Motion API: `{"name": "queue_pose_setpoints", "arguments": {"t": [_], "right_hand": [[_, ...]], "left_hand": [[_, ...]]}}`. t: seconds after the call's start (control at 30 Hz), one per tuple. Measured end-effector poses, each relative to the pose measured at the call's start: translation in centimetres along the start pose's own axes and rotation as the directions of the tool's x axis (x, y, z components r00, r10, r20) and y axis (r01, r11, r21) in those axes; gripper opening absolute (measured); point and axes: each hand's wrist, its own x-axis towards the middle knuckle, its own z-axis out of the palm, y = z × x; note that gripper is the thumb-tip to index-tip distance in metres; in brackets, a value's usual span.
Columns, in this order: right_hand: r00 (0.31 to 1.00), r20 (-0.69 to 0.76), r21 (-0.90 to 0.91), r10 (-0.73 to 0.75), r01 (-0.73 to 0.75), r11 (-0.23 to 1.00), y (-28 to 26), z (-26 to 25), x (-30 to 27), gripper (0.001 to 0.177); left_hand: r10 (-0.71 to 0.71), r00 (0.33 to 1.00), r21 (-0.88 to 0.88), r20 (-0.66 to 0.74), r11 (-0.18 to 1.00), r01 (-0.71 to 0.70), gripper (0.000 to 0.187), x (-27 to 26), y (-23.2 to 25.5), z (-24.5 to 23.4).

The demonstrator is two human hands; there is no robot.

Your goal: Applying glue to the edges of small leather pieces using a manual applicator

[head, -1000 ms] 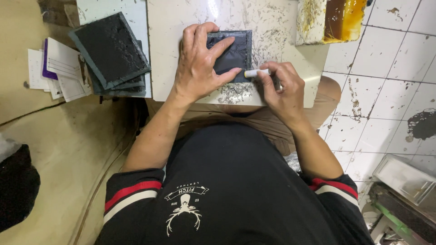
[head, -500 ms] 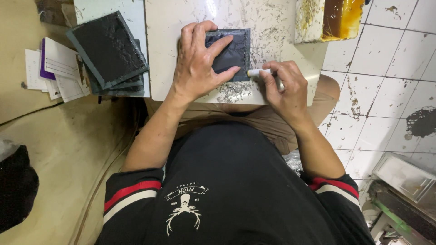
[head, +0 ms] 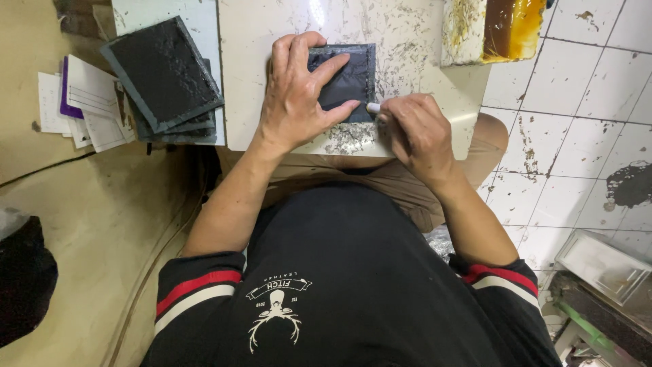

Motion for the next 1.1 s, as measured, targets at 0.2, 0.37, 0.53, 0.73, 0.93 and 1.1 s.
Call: {"name": "queue_pose_setpoints", "arguments": {"t": [0.2,0.37,0.53,0.73,0.93,1.1], "right_hand": [[0.999,-0.014,0.000,-0.036,0.036,0.999,-0.4,-0.1,0.4,0.017],[0.999,-0.021,-0.015,-0.047,0.046,0.999,-0.8,-0.2,0.3,0.016],[0.997,-0.016,-0.025,-0.075,0.074,0.997,-0.8,-0.1,0.8,0.022],[0.996,-0.015,-0.043,-0.082,0.082,0.996,-0.8,0.1,0.1,0.026],[0.997,-0.049,-0.050,-0.065,0.063,0.997,-0.7,0.5,-0.2,0.013],[0.995,-0.077,-0.068,-0.057,0.051,0.996,0.2,0.9,0.0,0.012]], "left_hand": [[-0.005,1.000,0.009,-0.004,1.000,0.005,0.062,0.1,0.4,-0.5],[-0.005,1.000,0.008,-0.009,1.000,0.005,0.062,0.1,0.3,-0.5],[-0.006,1.000,0.012,-0.013,1.000,0.006,0.060,0.1,0.4,-0.4],[-0.010,1.000,0.000,-0.012,1.000,0.010,0.061,0.0,0.3,-0.3],[-0.005,1.000,0.018,-0.003,1.000,0.006,0.063,-0.1,0.0,0.2],[-0.007,1.000,0.026,-0.002,1.000,0.007,0.065,-0.1,-0.3,0.6]]}}
